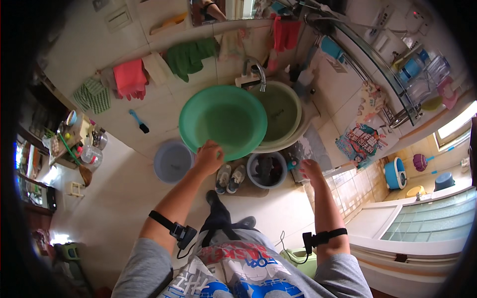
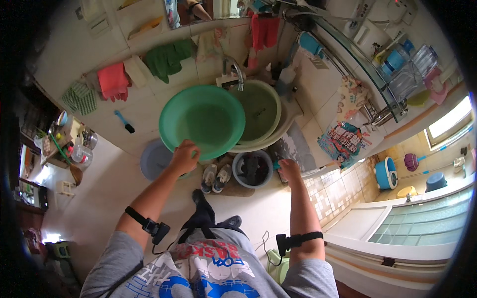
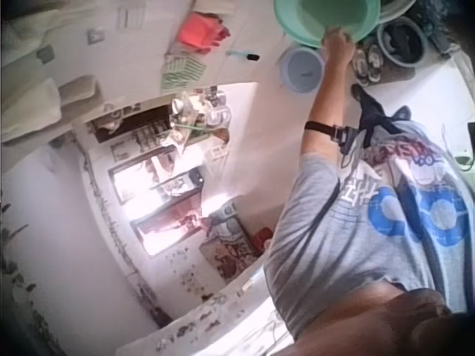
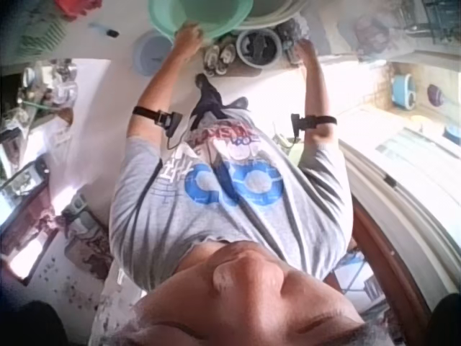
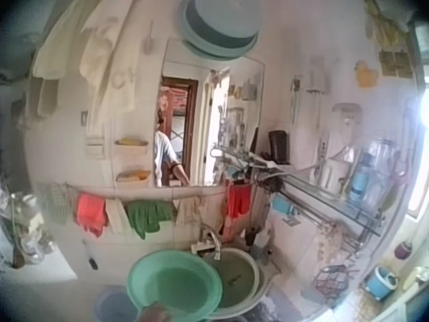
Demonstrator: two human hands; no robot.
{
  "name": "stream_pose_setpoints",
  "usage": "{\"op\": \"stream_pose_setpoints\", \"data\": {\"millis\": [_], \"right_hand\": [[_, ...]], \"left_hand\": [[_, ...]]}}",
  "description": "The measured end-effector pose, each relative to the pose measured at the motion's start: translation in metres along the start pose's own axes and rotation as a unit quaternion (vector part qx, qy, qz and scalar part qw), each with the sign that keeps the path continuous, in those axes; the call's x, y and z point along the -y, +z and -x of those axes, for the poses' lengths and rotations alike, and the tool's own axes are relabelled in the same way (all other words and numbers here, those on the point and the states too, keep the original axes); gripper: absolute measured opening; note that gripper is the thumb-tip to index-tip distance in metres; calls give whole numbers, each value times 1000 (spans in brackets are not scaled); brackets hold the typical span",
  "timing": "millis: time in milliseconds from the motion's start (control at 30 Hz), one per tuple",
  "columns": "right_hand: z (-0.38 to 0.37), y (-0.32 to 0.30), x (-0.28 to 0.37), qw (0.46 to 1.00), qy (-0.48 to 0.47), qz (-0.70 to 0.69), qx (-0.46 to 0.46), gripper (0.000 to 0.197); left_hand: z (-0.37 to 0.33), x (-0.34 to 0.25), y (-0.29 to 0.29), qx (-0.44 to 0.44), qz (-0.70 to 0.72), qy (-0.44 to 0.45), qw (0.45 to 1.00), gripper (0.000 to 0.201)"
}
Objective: Hand washing clothes and a slipper in a basin at a bathroom sink.
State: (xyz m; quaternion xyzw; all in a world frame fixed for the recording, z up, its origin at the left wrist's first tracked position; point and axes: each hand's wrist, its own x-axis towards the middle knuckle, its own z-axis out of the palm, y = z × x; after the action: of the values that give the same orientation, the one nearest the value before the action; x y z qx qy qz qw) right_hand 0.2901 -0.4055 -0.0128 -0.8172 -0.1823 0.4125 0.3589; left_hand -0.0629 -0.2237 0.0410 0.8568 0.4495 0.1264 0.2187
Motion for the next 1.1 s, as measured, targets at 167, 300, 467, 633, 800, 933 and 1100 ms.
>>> {"op": "stream_pose_setpoints", "data": {"millis": [167, 300, 467, 633, 800, 933, 1100], "right_hand": [[24, 18, 45, 987, -53, -114, 98, 30], [34, 50, 75, 977, -61, -146, 142, 32], [29, 97, 81, 979, -40, -130, 150, 38], [36, 131, 90, 980, -45, -127, 144, 40], [35, 140, 67, 958, -49, -269, 92, 44], [37, 153, 26, 961, -31, -274, 32, 36], [38, 171, -52, 960, 16, -278, 12, 27]], "left_hand": [[-9, 14, -11, -6, -3, 17, 1000, 11], [-24, 35, -27, -27, -32, 15, 999, 13], [-41, 62, -50, -109, -37, 17, 993, 19], [-51, 85, -59, -150, -95, 66, 982, 24], [-31, 24, -47, -49, 39, 299, 952, 28], [2, 3, 3, 98, 94, 468, 873, 26], [22, 22, 93, 327, 40, 394, 858, 21]]}}
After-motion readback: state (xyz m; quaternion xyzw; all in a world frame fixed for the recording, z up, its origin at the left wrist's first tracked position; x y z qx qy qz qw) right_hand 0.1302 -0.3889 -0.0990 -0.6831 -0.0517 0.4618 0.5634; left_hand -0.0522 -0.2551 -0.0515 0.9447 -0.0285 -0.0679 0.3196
